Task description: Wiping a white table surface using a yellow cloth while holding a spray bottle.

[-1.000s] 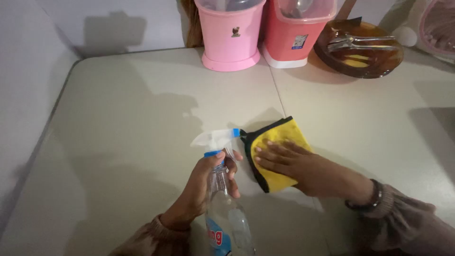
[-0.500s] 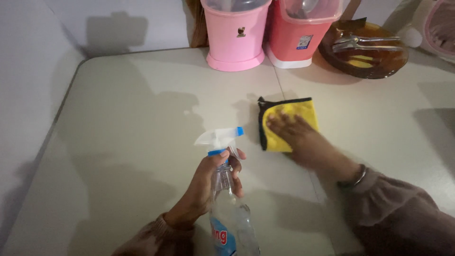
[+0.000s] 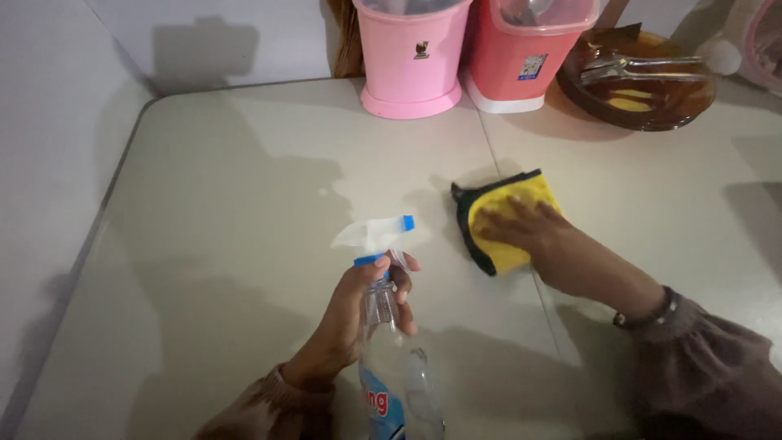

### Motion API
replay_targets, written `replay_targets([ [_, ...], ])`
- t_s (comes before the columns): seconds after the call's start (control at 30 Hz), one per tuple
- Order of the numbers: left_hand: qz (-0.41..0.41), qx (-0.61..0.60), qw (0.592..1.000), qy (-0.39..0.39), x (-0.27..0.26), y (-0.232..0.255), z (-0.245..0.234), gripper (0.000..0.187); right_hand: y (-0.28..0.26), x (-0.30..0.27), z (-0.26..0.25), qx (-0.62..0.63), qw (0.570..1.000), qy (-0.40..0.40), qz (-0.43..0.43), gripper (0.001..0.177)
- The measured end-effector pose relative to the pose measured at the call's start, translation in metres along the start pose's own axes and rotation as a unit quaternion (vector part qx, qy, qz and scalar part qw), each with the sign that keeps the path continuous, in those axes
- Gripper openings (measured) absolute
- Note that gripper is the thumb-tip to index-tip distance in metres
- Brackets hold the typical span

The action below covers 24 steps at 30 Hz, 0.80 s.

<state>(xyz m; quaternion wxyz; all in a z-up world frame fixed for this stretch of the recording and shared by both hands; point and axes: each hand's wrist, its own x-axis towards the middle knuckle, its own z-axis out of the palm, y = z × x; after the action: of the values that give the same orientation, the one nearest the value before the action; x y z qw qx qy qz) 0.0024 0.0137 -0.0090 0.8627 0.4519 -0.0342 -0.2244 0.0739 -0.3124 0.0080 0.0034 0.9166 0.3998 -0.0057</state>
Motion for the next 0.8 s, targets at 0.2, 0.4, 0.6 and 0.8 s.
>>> replay_targets([
  [0.2,0.009,-0.004,1.000,0.005,0.000,0.001,-0.002,0.054,-0.023,0.034,0.016,0.107,0.990,0.089,-0.013,0.093],
  [0.4,0.006,0.011,1.000,-0.004,-0.004,0.008,-0.001,0.055,-0.063,0.031,-0.039,0.119,0.985,-0.104,-0.073,0.107],
  [0.6,0.008,0.007,1.000,0.006,-0.010,0.010,-0.006,0.055,-0.019,0.016,-0.010,0.130,0.989,-0.059,-0.041,0.080],
  [0.8,0.021,0.029,0.999,0.003,-0.009,0.015,-0.013,0.057,-0.032,0.044,-0.002,0.121,0.993,-0.006,0.010,0.092],
])
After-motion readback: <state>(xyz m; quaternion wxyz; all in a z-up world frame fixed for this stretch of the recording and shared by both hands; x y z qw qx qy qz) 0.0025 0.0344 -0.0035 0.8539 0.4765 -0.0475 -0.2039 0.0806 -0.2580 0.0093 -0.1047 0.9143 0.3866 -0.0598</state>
